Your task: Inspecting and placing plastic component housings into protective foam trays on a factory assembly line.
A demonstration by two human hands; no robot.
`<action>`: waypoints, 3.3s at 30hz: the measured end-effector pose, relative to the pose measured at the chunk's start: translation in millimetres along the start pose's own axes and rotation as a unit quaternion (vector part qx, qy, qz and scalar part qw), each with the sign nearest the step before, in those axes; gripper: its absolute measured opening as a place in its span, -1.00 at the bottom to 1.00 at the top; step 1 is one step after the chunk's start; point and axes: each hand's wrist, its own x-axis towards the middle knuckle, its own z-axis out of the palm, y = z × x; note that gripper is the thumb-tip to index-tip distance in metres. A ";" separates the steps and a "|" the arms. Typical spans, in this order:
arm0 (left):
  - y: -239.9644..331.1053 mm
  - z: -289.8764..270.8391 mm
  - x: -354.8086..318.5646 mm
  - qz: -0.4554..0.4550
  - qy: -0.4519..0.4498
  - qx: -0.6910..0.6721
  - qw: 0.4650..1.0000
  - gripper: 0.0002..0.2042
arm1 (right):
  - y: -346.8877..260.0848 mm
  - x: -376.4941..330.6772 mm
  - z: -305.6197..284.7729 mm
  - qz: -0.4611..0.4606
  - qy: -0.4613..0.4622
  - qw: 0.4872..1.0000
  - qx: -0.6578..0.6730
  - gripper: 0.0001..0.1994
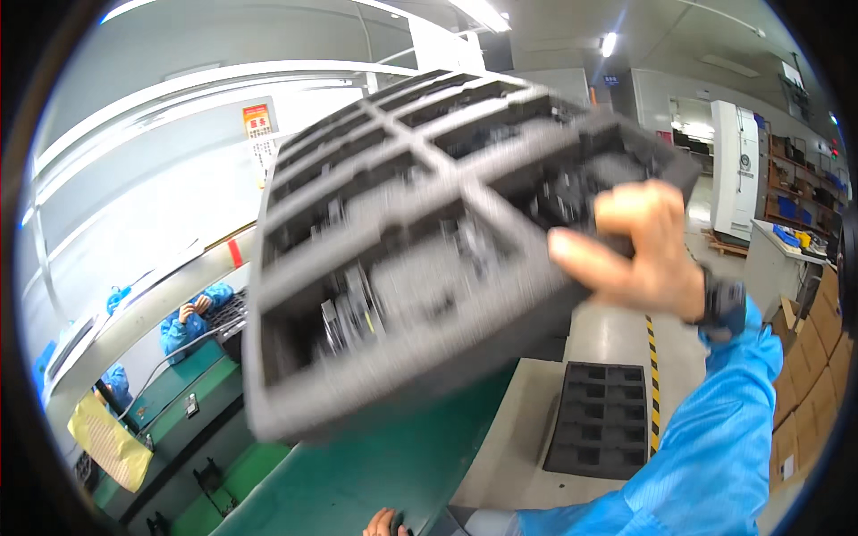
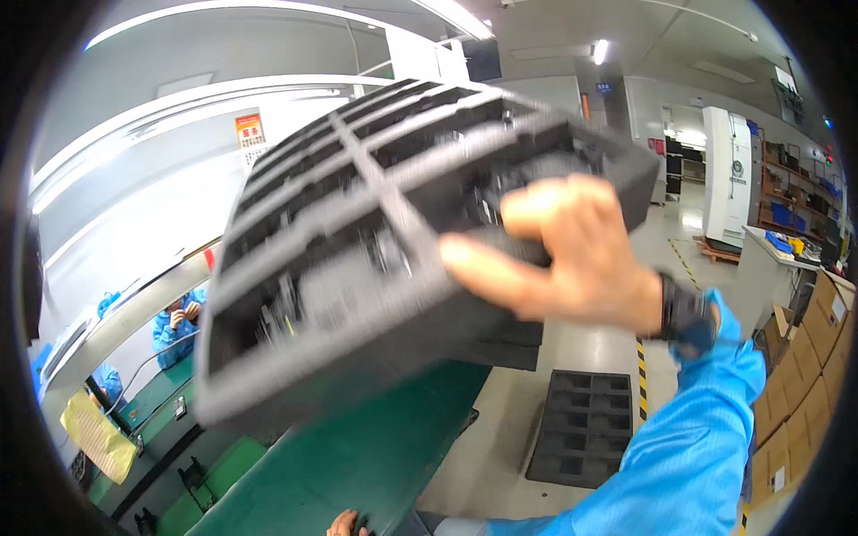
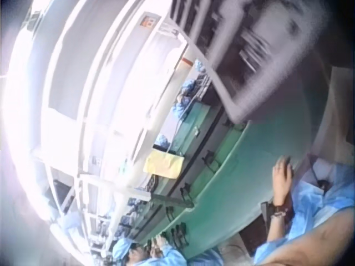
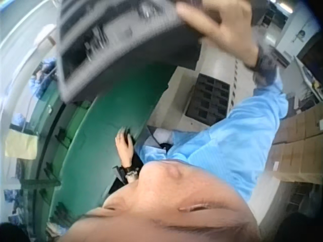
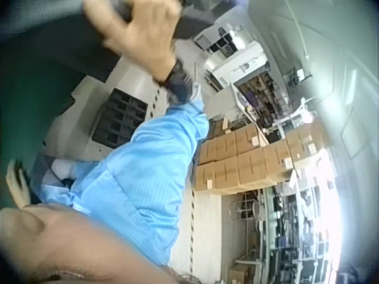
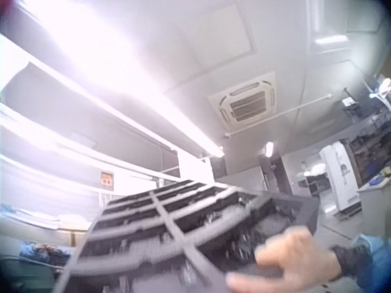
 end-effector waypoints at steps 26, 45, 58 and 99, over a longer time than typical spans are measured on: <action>62.4 10.3 48.9 -0.285 0.275 -0.702 0.592 -0.56 | -247.7 -98.5 -45.7 0.054 0.206 0.670 0.711 -0.74; -102.5 -182.2 -48.8 -0.456 0.200 -0.274 0.823 -0.60 | -219.8 -164.7 90.9 0.347 -0.424 0.572 0.611 -0.38; -100.9 -180.3 6.7 -0.325 -0.029 0.462 0.824 -0.43 | -266.8 -98.4 260.8 0.180 -0.307 0.694 0.626 -0.39; -50.2 -209.7 97.6 -0.159 0.155 0.354 0.908 -0.47 | -354.7 100.8 269.7 0.287 -0.246 -0.046 0.925 -0.38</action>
